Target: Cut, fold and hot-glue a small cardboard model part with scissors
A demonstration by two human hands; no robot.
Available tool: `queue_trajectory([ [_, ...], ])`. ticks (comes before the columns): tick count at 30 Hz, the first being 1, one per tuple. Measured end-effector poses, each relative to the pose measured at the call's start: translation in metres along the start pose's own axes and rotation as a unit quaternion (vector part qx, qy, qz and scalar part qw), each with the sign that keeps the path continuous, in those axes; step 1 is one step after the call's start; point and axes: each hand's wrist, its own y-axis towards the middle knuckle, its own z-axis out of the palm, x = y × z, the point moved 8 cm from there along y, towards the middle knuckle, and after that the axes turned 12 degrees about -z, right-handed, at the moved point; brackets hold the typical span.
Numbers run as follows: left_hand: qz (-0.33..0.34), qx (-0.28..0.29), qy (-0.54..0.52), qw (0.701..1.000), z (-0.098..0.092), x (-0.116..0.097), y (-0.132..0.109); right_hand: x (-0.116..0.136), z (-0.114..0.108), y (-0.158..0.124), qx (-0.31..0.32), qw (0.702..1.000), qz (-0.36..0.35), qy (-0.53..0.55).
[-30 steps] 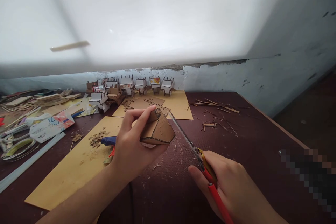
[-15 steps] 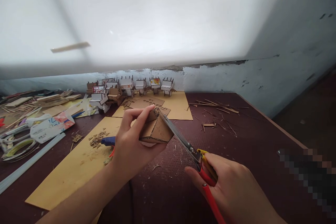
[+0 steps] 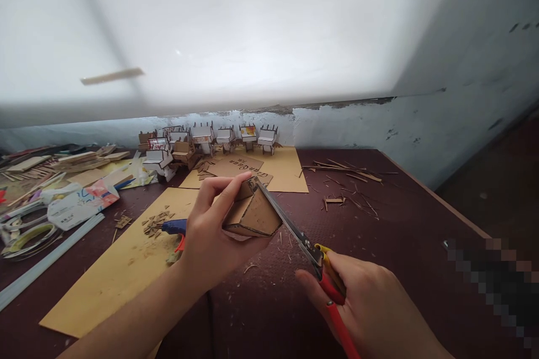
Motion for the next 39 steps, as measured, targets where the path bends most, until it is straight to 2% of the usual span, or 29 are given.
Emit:
queue_trajectory([
  [4,-0.001,0.000,-0.001,1.000,0.000,0.000,0.000,0.003,0.001,0.000,0.005,1.000,-0.010,0.003],
  [10,0.004,0.005,-0.001,1.000,0.000,-0.001,0.000,0.003,-0.004,-0.002,-0.021,0.999,-0.017,-0.044],
  [22,0.000,0.003,0.003,1.000,0.001,0.000,0.001,0.001,-0.001,-0.002,-0.011,0.999,-0.018,-0.036],
  [25,-0.025,0.013,0.000,1.000,0.001,0.004,0.002,-0.005,-0.003,0.000,-0.021,0.999,-0.004,-0.027],
  [28,-0.092,0.041,-0.049,0.994,0.004,0.015,0.005,-0.014,-0.004,0.002,-0.028,0.999,0.014,-0.015],
  [30,-0.181,0.086,-0.142,0.969,0.011,0.028,0.005,-0.022,-0.003,0.002,-0.023,0.999,0.032,0.001],
  [31,-0.236,0.116,-0.202,0.944,0.018,0.035,0.004,-0.026,-0.001,0.002,-0.019,0.999,0.043,0.011],
  [34,-0.378,0.188,-0.366,0.829,0.040,0.049,-0.005,-0.037,0.007,-0.001,0.009,0.996,0.085,0.037],
  [36,-0.429,0.215,-0.438,0.760,0.051,0.052,-0.011,-0.043,0.013,-0.003,0.034,0.991,0.116,0.051],
  [39,-0.469,0.251,-0.496,0.686,0.062,0.052,-0.016,-0.047,0.019,-0.006,0.065,0.984,0.149,0.068],
])
